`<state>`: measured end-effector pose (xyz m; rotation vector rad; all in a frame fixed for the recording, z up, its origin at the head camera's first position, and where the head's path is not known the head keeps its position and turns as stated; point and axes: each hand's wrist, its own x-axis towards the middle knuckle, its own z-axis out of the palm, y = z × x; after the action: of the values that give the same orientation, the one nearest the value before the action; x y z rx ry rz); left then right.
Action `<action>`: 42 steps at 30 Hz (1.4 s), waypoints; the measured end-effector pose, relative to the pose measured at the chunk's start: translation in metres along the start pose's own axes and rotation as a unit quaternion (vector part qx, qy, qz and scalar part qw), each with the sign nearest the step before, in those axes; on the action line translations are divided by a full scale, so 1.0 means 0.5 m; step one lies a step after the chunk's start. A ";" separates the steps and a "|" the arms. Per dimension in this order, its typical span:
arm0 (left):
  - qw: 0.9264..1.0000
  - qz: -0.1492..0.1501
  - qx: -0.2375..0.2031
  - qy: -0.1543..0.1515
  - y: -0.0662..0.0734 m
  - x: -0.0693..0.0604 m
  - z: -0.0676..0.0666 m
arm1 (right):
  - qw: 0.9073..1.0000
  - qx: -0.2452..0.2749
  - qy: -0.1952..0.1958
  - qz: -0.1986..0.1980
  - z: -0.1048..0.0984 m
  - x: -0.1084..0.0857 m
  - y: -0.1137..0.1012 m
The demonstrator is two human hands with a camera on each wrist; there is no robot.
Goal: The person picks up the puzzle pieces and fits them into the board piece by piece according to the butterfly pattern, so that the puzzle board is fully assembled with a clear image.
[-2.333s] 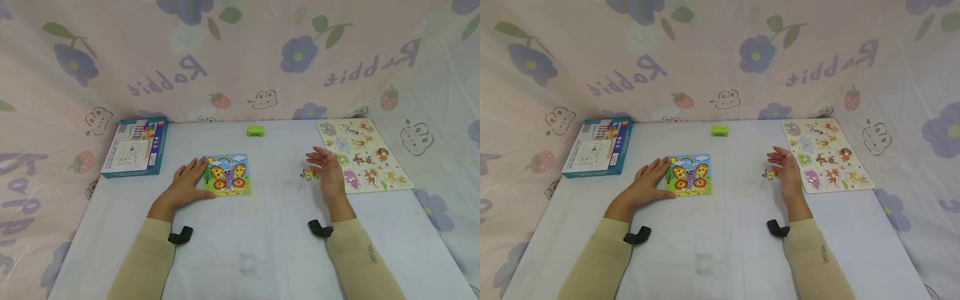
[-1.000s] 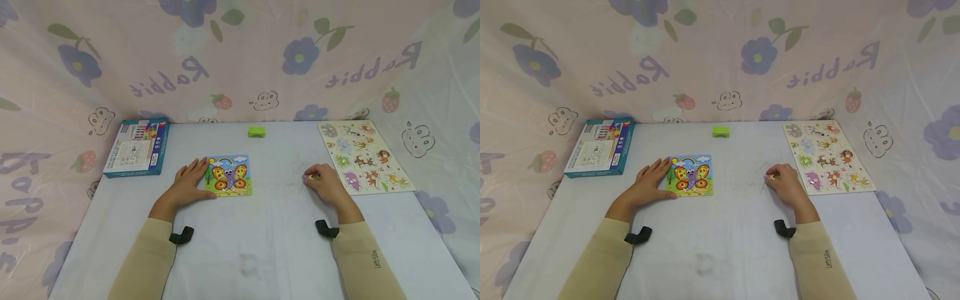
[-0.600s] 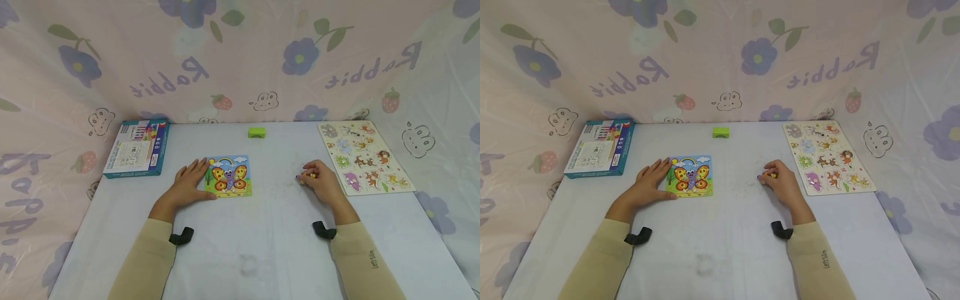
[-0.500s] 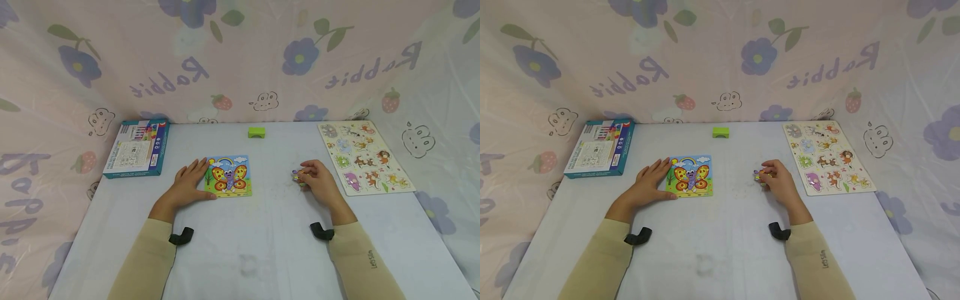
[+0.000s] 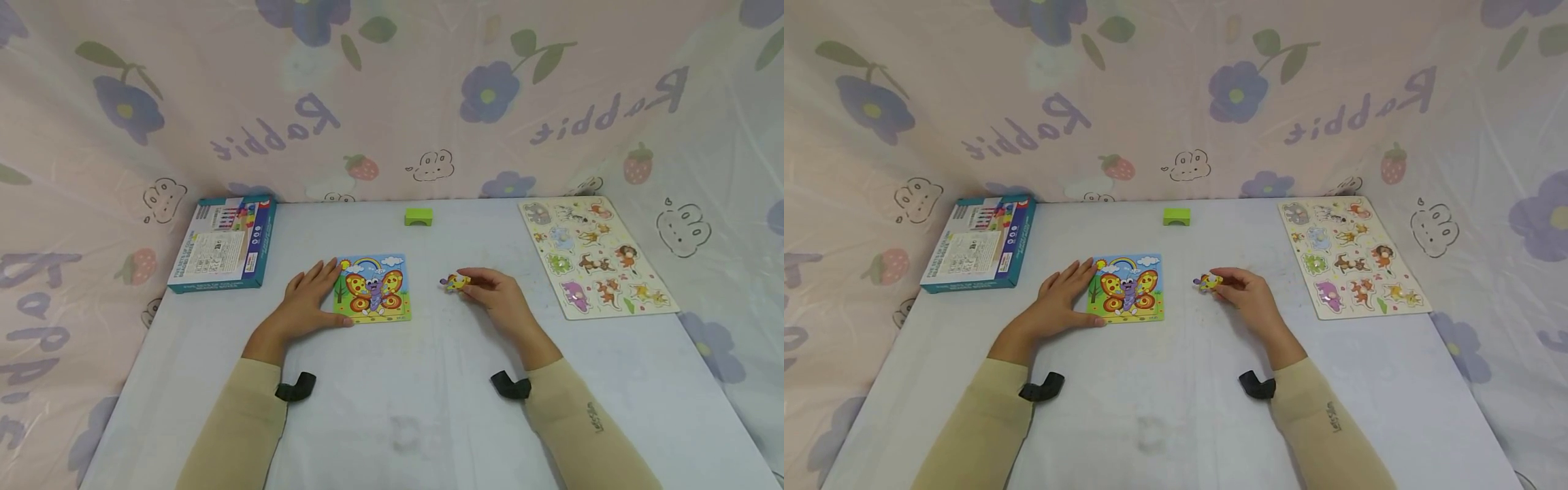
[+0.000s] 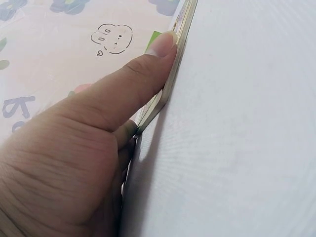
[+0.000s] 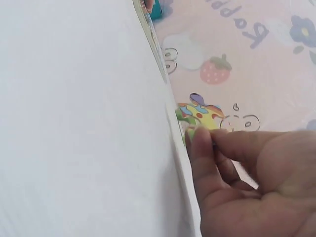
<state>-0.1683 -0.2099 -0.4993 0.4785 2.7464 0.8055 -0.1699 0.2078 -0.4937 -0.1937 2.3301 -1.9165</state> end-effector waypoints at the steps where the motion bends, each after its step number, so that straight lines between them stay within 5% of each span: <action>1: 1.000 0.000 -0.001 0.000 0.000 0.000 0.000 | 1.000 0.007 0.003 0.002 0.005 0.002 0.000; 8: 1.000 0.001 0.001 0.001 0.004 -0.002 0.000 | 1.000 -0.003 0.023 0.013 0.040 0.006 -0.003; 31: 1.000 0.001 -0.018 0.003 0.007 -0.003 -0.003 | 0.999 0.036 -0.021 -0.029 0.182 0.053 -0.024; 42: 1.000 0.004 -0.011 0.002 0.003 -0.003 -0.003 | 0.999 -0.032 -0.014 -0.012 0.220 0.080 -0.024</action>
<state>-0.1671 -0.2098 -0.4970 0.4840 2.7373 0.8387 -0.1899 0.0923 -0.5033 -0.2535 2.3841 -1.8389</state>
